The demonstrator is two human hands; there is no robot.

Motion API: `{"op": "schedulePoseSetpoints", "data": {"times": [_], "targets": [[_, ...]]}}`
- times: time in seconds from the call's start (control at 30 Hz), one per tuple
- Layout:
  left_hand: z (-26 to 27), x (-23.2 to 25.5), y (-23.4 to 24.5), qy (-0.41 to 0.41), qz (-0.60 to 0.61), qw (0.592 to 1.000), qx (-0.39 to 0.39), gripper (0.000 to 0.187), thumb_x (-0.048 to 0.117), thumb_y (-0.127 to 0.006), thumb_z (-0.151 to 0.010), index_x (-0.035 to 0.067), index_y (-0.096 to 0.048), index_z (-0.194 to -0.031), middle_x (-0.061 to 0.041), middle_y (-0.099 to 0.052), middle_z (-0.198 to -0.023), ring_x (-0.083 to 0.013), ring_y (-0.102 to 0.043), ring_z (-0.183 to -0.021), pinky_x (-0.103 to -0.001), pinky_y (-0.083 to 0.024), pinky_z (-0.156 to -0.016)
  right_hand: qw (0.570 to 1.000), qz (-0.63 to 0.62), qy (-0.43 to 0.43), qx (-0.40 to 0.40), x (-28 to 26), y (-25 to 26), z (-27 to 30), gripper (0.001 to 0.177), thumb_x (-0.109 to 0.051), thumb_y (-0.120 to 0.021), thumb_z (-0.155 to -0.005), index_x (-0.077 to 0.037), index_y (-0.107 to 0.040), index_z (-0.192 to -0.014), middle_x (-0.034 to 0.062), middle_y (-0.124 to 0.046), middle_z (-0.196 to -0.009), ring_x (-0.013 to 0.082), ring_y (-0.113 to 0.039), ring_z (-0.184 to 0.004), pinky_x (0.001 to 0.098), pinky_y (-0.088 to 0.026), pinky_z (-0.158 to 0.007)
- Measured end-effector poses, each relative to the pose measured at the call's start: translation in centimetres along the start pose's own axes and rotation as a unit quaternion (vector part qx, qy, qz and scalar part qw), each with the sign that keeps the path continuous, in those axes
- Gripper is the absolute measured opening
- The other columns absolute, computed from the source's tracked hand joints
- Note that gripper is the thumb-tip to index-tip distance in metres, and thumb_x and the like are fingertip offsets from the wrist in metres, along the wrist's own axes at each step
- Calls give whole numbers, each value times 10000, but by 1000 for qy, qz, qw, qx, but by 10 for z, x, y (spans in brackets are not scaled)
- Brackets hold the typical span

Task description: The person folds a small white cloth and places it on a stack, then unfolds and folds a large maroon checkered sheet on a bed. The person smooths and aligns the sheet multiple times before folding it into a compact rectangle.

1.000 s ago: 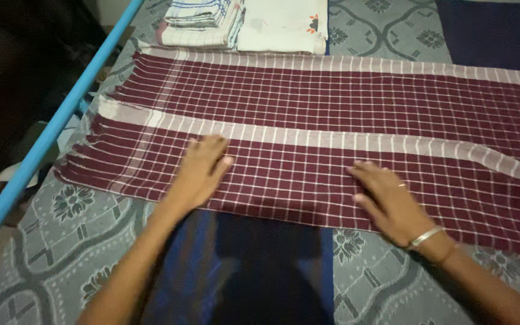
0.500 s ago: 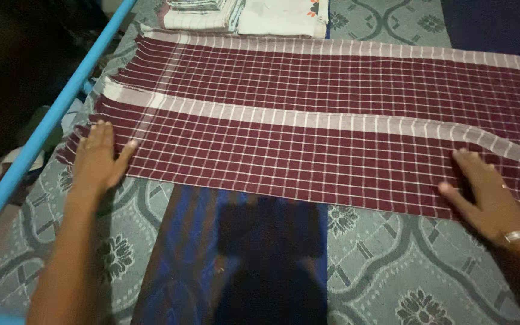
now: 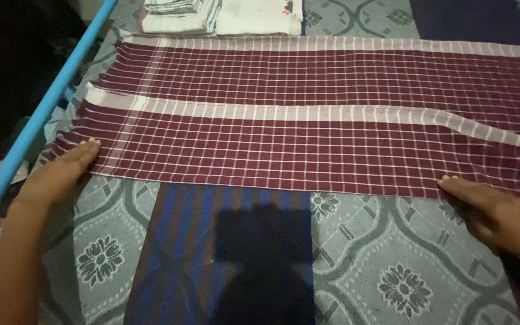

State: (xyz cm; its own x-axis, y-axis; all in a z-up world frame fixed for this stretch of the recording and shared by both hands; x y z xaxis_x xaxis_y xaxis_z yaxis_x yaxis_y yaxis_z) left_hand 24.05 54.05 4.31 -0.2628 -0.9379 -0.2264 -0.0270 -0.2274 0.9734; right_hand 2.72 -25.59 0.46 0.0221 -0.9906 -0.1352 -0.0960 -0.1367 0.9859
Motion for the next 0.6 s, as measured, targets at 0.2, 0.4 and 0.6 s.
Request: {"op": "schedulePoseSetpoints", "data": {"times": [0.2, 0.4, 0.6], "targets": [[-3, -11, -23, -64, -214, 969, 105, 720, 98, -541, -875, 146, -402, -1580, -32, -421, -1646, -175, -510, -1432, -311, -430, -1199, 992, 92, 65, 50, -19, 11, 1, 484, -280, -575, -945, -218, -600, -1425, 57, -637, -1442, 253, -650, -1289, 376, -537, -1067], [3, -31, -26, -86, -271, 952, 116, 576, 145, -451, -972, 194, -462, -1545, 29, -524, -1578, -122, -583, -1371, -287, -457, -1186, 983, 153, -52, -85, 3, -2, 8, 482, -367, -573, -961, -332, -561, -1442, -67, -637, -1449, 139, -749, -1136, 282, -611, -966], [43, -37, -20, -62, -288, 951, 92, 600, 154, -450, -940, 209, -468, -1537, 43, -551, -1553, -111, -588, -1360, -266, -477, -1143, 953, -280, -111, -27, 37, -33, 50, 458, -206, -491, -983, -156, -627, -1417, 100, -771, -1162, 178, -804, -849, 303, -647, -751]]}}
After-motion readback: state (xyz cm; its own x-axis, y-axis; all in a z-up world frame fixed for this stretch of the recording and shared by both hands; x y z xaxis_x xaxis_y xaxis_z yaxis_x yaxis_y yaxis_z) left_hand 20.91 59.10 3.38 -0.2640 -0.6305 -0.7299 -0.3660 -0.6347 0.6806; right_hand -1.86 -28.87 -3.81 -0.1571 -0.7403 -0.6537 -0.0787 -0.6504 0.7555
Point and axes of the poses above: each hand's wrist, its own z-axis away from the middle knuckle, its own y-axis out of the back of the hand, x = y × z, the point moved 3 cm from there along -z, towards the middle knuckle
